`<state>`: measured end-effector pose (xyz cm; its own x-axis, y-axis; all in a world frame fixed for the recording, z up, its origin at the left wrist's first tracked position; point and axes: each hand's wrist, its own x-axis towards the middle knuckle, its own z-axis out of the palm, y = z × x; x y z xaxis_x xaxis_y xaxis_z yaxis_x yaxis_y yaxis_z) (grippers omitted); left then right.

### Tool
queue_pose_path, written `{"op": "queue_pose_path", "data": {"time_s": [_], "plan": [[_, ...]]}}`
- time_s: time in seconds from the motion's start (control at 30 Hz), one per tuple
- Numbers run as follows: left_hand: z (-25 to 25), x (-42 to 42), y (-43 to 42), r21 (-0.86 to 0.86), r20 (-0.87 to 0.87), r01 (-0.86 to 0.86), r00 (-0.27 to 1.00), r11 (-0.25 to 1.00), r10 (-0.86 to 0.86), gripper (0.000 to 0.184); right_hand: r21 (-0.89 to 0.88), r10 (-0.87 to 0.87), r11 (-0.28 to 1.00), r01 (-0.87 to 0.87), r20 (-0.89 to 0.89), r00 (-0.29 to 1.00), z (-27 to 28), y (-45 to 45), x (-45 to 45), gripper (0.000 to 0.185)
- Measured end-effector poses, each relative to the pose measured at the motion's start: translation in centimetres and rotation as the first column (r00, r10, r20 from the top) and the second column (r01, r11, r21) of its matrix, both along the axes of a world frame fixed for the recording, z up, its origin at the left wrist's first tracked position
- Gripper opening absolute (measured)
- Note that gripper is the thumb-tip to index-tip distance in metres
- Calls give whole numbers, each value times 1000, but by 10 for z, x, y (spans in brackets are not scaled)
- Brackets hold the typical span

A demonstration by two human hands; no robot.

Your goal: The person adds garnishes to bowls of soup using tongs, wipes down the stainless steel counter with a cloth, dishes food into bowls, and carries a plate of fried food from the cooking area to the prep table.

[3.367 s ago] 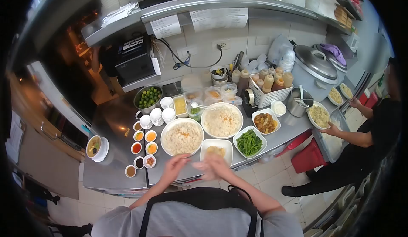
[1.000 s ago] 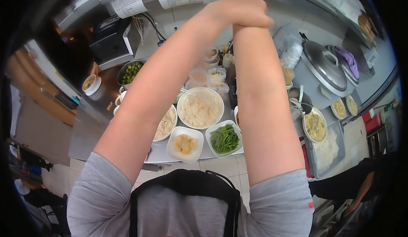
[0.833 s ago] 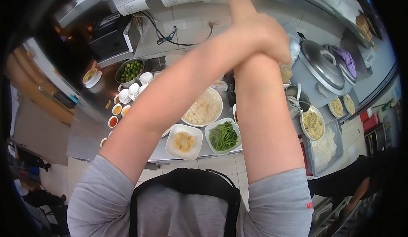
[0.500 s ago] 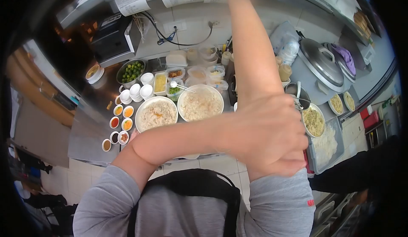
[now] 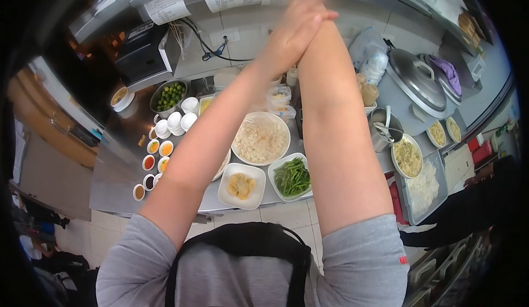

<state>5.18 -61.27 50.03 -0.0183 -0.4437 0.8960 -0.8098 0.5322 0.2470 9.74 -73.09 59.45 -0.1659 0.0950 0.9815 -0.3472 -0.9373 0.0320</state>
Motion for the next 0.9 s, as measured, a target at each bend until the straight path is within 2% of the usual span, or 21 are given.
{"op": "queue_pose_path", "data": {"time_s": [0.07, 0.1, 0.13, 0.17, 0.2, 0.27, 0.3, 0.37, 0.4, 0.47, 0.5, 0.57, 0.6, 0.67, 0.7, 0.83, 0.9], "plan": [[1, 1, -16, -44, -156, -21, 988, 999, 14, 37, 15, -1, 1000, 1, -15, 1000, 0, -1, 1, 17], [0, -6, -19, -42, -161, -26, 987, 999, 19, 37, 30, -2, 1000, 3, -30, 1000, 2, -2, 3, 16], [-6, -22, -17, -92, -398, 57, 913, 994, -89, 41, 27, 3, 1000, -2, -27, 1000, 3, -1, 2, 16], [-11, -35, -12, -161, -602, 125, 773, 979, -198, 47, 6, 16, 1000, -16, -23, 1000, 3, -1, 1, 16], [-16, -47, -4, -161, -601, 121, 775, 980, -194, 47, -13, 29, 999, -29, -20, 999, 3, 2, -2, 16], [-24, -70, 12, -321, -810, 428, 338, 845, -479, 55, -6, 35, 999, -35, -23, 999, 2, 0, -2, 17], [-29, -80, 19, -323, -809, 421, 342, 848, -478, 55, -1, 38, 999, -39, -23, 999, 3, 0, -1, 17], [-36, -97, 30, -402, -880, 532, 0, 745, -475, 57, 18, 26, 1000, -25, -34, 999, 4, 1, 1, 17], [-40, -105, 36, -402, -880, 525, 6, 750, -476, 57, 33, 3, 999, -1, -37, 999, 4, 2, 1, 17], [-48, -123, 48, -573, -819, 622, -454, 534, -349, 52, 32, 16, 999, -15, -32, 999, 4, 2, 1, 17], [-50, -134, 53, -571, -820, 618, -451, 540, -352, 52, 33, 20, 999, -19, -31, 999, 4, 2, 0, 17], [-52, -154, 63, -686, -724, 603, -623, 407, -297, 56, 39, 36, 999, -34, -41, 999, 5, 0, 3, 17], [-58, -166, 65, -683, -726, 601, -617, 415, -302, 56, 41, 41, 998, -39, -45, 998, 5, 1, 1, 18], [-72, -190, 66, -607, -774, 590, -591, 533, -227, 65, 34, 47, 998, -45, -50, 998, 4, 0, -1, 18], [-80, -199, 67, -606, -774, 583, -589, 542, -232, 65, 21, 43, 999, -42, -54, 998, 4, 0, -2, 18], [-118, -229, 71, -556, -826, 790, -560, 256, -66, 89, 43, 67, 997, -64, -68, 995, 5, -1, 0, 18], [-124, -237, 76, -444, -895, 894, -438, 66, -81, 99, 22, 93, 996, -92, -54, 994, 5, -3, -1, 17]]}}
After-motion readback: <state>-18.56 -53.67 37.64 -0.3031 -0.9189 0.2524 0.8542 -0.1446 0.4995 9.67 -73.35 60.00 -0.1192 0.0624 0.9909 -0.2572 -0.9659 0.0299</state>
